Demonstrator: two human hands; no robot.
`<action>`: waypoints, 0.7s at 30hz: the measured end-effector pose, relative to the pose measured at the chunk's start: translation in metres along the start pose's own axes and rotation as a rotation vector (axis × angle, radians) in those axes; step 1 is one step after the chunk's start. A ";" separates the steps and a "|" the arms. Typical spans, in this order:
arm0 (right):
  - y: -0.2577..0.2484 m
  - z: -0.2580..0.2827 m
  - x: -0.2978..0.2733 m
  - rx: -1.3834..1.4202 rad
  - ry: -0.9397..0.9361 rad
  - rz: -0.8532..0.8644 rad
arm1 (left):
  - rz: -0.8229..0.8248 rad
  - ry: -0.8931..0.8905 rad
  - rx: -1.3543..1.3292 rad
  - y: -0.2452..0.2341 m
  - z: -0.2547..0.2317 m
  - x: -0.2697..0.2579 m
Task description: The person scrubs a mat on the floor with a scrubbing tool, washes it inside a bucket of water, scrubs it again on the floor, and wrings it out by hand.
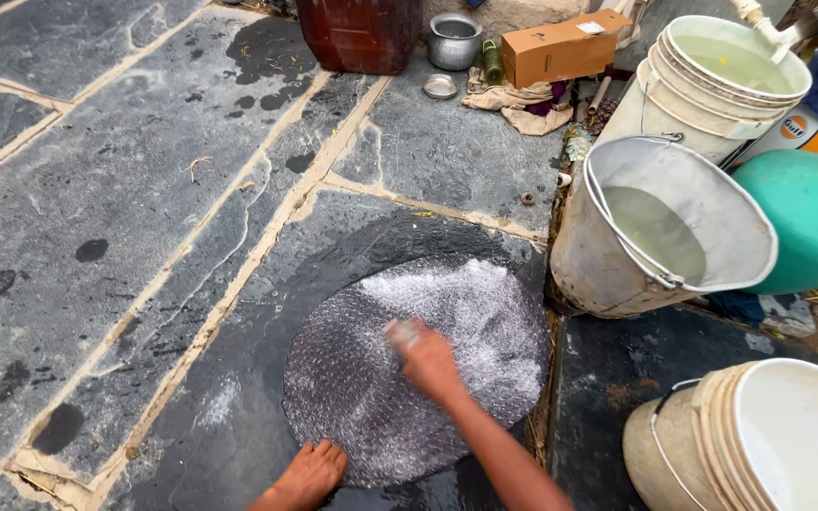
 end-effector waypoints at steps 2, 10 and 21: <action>-0.010 -0.025 0.010 -0.061 0.409 0.025 | 0.015 0.027 -0.039 0.001 0.004 -0.002; 0.006 0.041 0.038 -0.280 0.451 0.037 | 0.041 -0.472 -0.230 -0.080 0.031 -0.006; 0.012 0.015 0.056 -0.127 0.130 0.263 | 0.346 -0.756 -0.434 -0.031 0.065 -0.009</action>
Point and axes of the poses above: each hand's wrist, its own x-axis towards the middle knuckle, its own y-axis out of the palm, z = x × y, the point moved 3 cm from there along x, towards the middle knuckle, and after that the axes turned 2 degrees about -y, right-handed, at the moved point
